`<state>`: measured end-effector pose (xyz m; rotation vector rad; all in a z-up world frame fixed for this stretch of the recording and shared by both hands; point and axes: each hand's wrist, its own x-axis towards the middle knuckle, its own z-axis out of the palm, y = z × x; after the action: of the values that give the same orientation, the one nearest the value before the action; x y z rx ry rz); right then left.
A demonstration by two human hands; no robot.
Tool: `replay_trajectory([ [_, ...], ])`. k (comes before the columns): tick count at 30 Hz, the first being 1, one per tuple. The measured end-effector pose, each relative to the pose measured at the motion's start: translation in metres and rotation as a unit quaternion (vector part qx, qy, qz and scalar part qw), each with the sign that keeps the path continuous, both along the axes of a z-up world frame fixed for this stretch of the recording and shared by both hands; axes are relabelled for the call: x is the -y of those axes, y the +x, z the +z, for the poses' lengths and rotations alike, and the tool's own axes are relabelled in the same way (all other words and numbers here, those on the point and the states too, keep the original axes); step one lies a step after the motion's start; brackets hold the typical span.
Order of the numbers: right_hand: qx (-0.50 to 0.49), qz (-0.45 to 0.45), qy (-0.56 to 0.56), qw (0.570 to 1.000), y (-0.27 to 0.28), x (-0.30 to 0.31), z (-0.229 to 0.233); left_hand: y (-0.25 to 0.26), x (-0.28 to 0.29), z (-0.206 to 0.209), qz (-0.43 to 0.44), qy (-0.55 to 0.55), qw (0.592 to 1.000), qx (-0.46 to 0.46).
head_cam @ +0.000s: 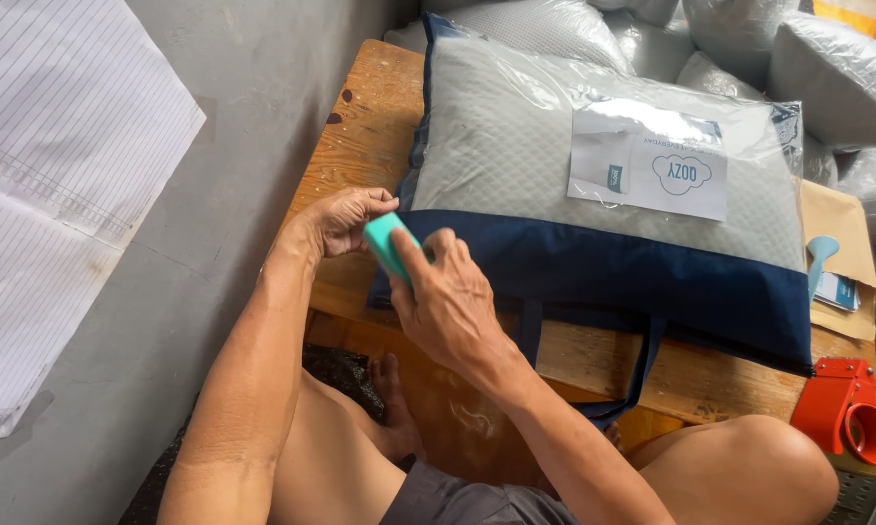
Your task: The person cleans a pillow inside a blue and white bag using a green sponge. They wipe the surface of the pillow and the bag repeatedly, focusing on different areas.
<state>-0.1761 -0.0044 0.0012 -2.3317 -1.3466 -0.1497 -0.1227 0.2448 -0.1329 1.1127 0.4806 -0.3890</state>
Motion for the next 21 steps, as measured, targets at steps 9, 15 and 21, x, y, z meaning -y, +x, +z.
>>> replay_trajectory([
  [9,0.085,-0.009,-0.065,0.994,-0.004,-0.016,-0.039,0.016,-0.010,-0.041,0.040,-0.074,0.996,-0.037],
  [15,-0.179,0.064,-0.094,0.977,-0.021,0.012,0.001,-0.001,0.002,0.009,0.010,-0.031,0.999,-0.040],
  [21,0.099,-0.112,0.096,0.984,0.007,0.014,-0.024,-0.012,0.011,0.021,0.010,0.033,0.999,-0.001],
])
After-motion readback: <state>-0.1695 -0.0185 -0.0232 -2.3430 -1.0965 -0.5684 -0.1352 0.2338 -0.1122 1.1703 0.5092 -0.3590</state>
